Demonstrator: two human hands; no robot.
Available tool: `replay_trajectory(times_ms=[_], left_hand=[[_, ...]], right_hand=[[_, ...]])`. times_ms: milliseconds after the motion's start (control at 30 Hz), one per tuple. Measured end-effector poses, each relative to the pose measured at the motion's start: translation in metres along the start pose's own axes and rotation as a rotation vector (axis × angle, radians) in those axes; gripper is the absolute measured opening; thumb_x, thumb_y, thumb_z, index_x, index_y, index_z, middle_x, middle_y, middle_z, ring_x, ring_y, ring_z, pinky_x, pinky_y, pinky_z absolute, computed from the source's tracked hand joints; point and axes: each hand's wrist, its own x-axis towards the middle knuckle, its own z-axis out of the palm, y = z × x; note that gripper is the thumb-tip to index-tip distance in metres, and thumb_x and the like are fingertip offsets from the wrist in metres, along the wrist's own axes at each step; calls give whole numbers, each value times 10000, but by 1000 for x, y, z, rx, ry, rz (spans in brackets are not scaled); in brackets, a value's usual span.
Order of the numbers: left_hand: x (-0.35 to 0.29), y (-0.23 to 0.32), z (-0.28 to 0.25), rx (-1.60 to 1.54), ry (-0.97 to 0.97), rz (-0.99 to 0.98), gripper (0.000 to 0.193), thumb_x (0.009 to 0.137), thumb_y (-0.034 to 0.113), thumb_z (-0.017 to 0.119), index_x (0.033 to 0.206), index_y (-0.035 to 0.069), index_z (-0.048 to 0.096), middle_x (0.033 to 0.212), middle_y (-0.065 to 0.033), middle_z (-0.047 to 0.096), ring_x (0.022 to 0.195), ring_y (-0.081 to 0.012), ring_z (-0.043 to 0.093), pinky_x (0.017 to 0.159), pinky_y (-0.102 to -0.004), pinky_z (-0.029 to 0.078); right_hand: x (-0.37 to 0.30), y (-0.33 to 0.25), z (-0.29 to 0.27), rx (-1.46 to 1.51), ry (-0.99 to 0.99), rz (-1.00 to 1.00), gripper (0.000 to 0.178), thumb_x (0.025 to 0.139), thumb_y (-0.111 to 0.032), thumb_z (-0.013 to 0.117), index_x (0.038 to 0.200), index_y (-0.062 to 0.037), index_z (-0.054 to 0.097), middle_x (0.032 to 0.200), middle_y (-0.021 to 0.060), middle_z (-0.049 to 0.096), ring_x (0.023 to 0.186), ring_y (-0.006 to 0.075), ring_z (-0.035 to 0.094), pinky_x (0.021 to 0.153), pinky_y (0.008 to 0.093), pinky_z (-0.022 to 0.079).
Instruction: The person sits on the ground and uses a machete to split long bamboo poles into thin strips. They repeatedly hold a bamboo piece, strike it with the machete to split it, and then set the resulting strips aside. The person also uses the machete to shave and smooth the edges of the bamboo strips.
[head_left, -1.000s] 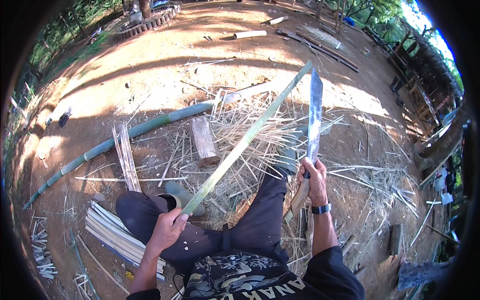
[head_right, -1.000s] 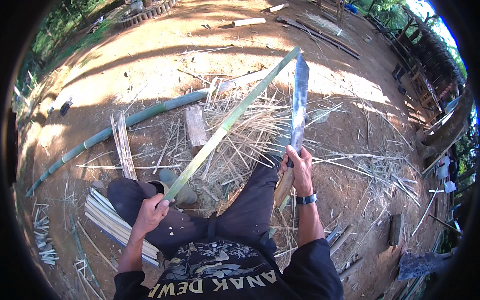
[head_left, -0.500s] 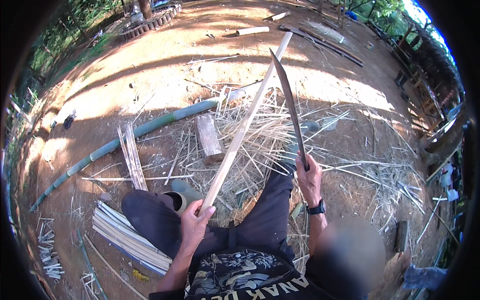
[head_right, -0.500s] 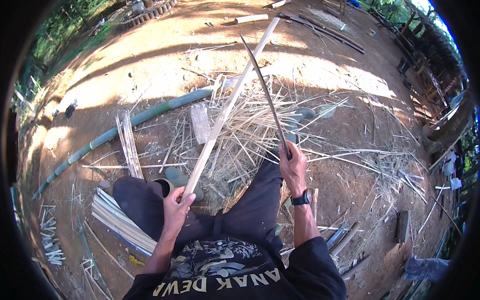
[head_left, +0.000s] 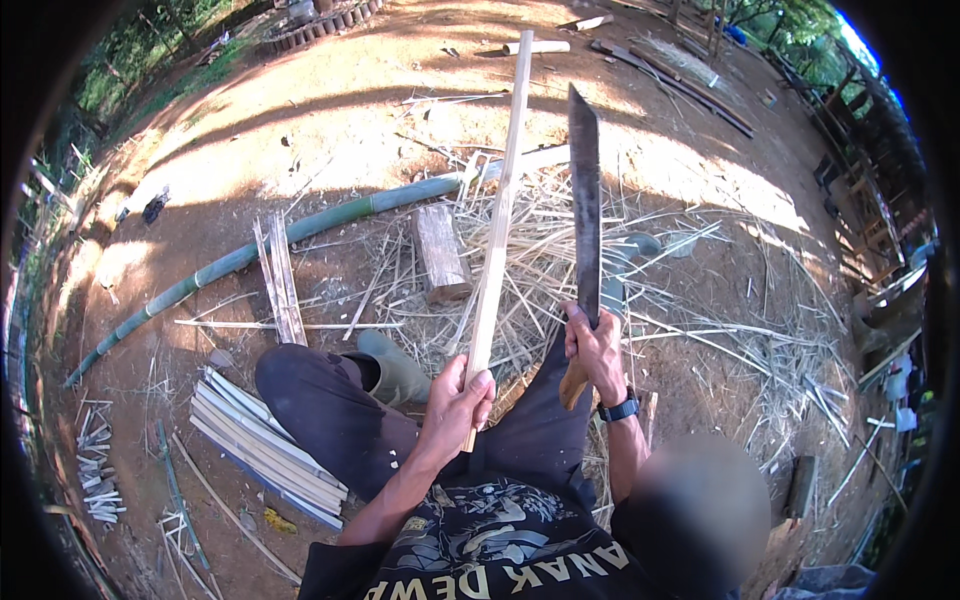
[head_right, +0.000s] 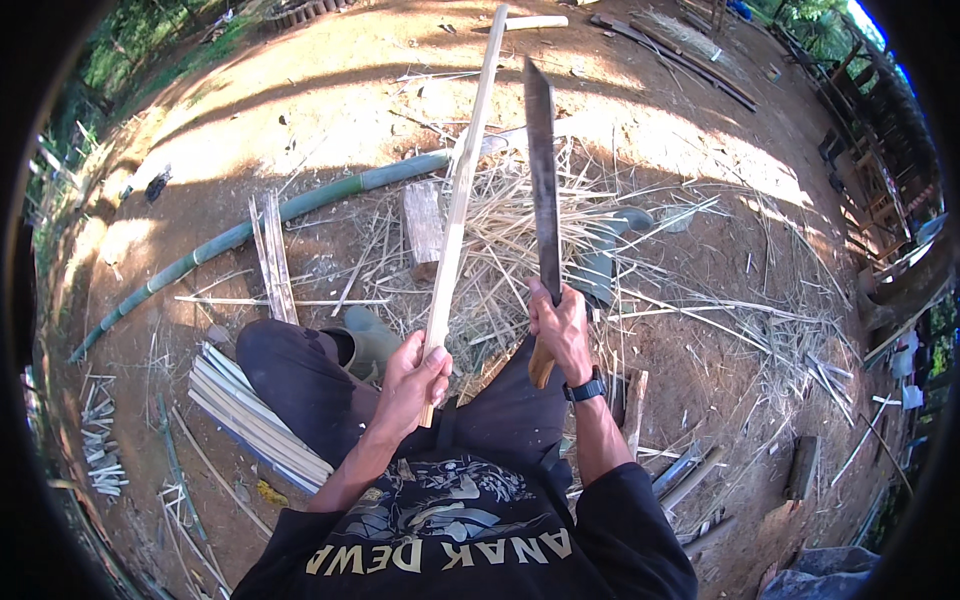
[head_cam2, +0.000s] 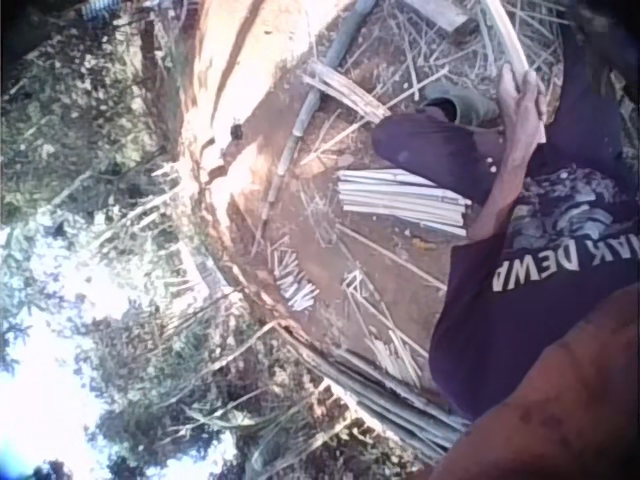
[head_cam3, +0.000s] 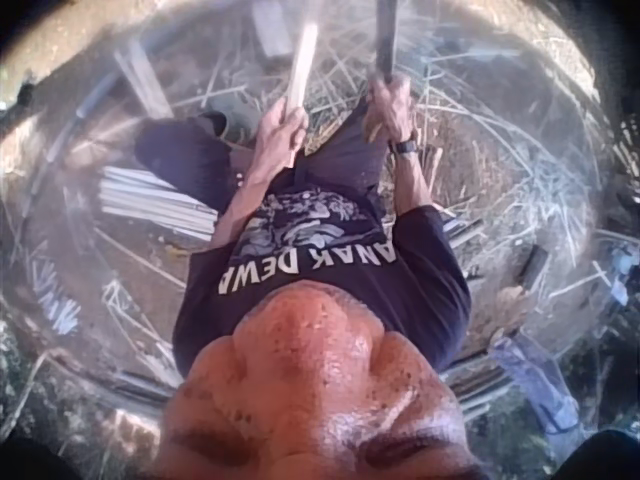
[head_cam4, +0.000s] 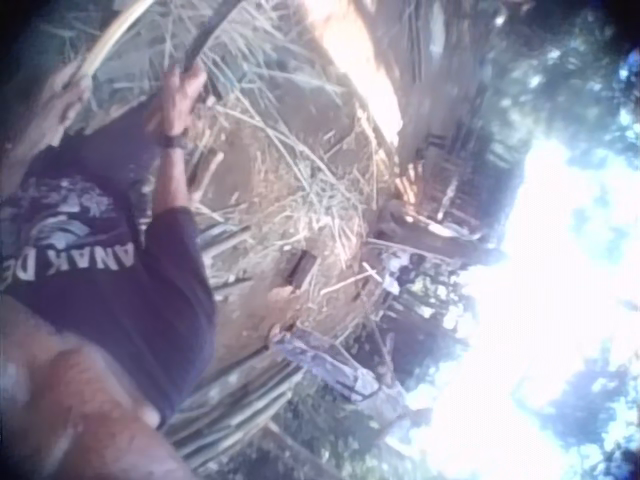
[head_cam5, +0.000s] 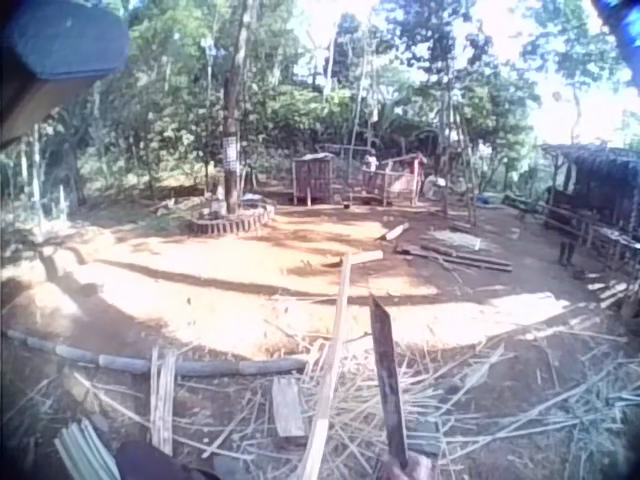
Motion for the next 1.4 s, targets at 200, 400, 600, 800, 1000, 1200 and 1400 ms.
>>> replay_trajectory(times_ms=[200,400,600,800,1000,1200,1400], left_hand=[[-1,42,11,-123,-68,68,255,985,207,504,1138,31,400,877,-44,487,485,-40,426,401,-187,389],[2,55,15,-148,-33,73,167,986,167,471,1062,21,451,845,-31,491,454,-27,394,369,-181,379],[-13,69,25,-131,-72,64,190,987,150,459,1118,14,433,830,-30,486,421,-22,372,338,-177,347],[-22,76,28,-149,-65,53,219,989,128,445,1170,7,424,824,-33,484,419,-26,366,335,-181,342],[-25,76,26,-167,-38,45,222,985,115,445,1177,6,422,816,-36,483,419,-30,366,335,-183,343],[-32,81,31,-137,-83,32,273,982,102,441,1230,-7,409,814,-39,484,411,-28,360,337,-180,346],[-42,86,30,-134,-121,-16,308,982,120,449,1254,-14,396,814,-40,479,424,-31,372,345,-185,354]], right_hand=[[1,23,-2,-801,60,-702,182,813,-94,598,983,-30,611,709,118,601,588,303,607,566,401,497],[4,0,-5,-1090,-244,-844,397,670,-36,614,1062,-61,560,886,119,617,683,316,637,610,432,517],[42,-1,-9,-1003,-84,-882,301,708,-25,596,1007,-54,575,779,138,625,651,334,648,571,424,528],[50,-2,-10,-1084,-25,-891,271,714,-31,578,984,-40,561,780,147,623,650,336,635,551,443,515],[50,-2,-5,-1072,-15,-955,291,720,-44,575,1010,-63,560,799,134,627,649,337,635,570,451,518],[78,-3,-22,-1060,97,-723,152,777,-57,544,927,-42,558,757,173,615,640,373,623,574,465,510],[96,4,-32,-1114,190,-710,129,789,-62,540,912,-25,548,747,199,614,655,381,631,592,488,501]])
